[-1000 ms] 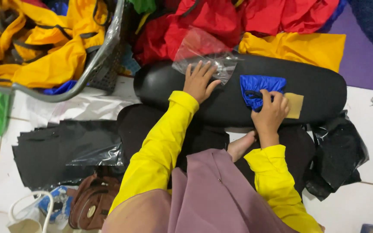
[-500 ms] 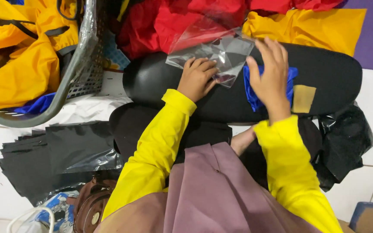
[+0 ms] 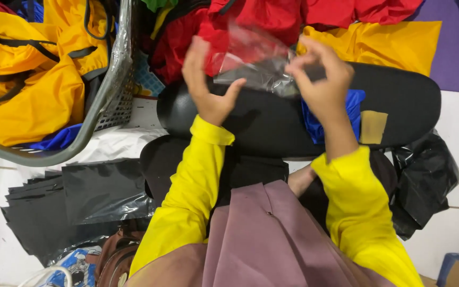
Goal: Folding a blue rain cover, smoothing it with a foam block, and placing it into a clear plastic bag followed by a black shipping mailer.
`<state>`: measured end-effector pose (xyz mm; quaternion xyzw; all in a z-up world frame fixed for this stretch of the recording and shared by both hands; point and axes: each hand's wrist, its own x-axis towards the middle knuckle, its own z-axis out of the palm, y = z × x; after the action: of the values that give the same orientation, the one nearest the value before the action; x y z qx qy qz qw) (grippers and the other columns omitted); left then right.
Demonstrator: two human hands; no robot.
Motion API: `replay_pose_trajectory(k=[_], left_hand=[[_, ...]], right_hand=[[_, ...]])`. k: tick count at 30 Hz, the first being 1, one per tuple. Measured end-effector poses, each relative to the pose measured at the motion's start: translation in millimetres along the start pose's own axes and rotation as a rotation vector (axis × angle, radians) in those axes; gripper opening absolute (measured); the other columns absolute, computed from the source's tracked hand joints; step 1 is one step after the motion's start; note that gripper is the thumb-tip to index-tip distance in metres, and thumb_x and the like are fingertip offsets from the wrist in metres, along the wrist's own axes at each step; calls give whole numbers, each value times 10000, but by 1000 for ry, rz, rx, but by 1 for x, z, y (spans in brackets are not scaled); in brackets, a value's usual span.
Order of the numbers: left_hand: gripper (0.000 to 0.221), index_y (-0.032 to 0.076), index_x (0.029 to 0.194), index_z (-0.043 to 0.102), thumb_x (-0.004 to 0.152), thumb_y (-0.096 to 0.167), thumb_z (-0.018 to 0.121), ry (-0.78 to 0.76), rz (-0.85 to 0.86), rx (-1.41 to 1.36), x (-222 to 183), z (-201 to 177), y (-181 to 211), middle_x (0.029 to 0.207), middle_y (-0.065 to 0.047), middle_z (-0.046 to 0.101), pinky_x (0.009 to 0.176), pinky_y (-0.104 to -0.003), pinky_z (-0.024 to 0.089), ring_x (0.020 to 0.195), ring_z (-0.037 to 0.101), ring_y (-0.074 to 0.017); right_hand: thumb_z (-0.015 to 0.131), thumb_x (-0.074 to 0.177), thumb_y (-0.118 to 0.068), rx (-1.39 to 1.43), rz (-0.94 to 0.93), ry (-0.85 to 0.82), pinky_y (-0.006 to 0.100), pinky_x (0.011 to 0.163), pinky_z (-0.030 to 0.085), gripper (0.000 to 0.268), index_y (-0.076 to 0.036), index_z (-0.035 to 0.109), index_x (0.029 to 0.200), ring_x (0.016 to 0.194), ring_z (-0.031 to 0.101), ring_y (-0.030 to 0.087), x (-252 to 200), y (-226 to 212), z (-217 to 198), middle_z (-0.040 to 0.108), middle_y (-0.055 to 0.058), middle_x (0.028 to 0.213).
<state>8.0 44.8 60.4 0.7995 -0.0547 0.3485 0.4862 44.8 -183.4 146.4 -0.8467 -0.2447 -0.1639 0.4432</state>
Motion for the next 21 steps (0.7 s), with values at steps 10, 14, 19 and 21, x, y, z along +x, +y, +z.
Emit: replay_pose_trajectory(k=[10, 14, 19, 21], left_hand=[[261, 189, 981, 760, 801, 282, 924, -548, -265, -406, 4, -33, -9, 851, 63, 765, 1227, -555, 293, 1019, 761, -110], [407, 78, 1132, 707, 789, 20, 917, -428, -327, -643, 20, -58, -17, 911, -41, 738, 796, -213, 548, 798, 672, -76], [663, 127, 1377, 592, 845, 180, 984, -51, -49, -26, 27, -57, -14, 1134, -55, 746, 972, -340, 518, 1053, 672, -188], [534, 107, 1335, 612, 891, 96, 906, -2, -58, -63, 29, -57, -6, 1074, -74, 752, 950, -320, 568, 1003, 709, -183]], right_hand=[[725, 984, -21, 858, 573, 274, 380, 714, 696, 166, -87, 599, 1068, 838, 676, 154, -54, -57, -65, 644, 66, 997], [682, 995, -74, 891, 741, 223, 409, 712, 697, 134, -59, 595, 1095, 821, 727, 202, -78, -39, -66, 665, 137, 861], [763, 912, -53, 780, 955, 320, 396, 699, 695, 253, -75, 585, 1091, 792, 740, 183, -107, -20, -17, 676, 79, 842], [739, 928, -57, 790, 1010, 345, 381, 702, 681, 245, -77, 601, 1128, 820, 738, 187, -113, -12, -10, 691, 86, 890]])
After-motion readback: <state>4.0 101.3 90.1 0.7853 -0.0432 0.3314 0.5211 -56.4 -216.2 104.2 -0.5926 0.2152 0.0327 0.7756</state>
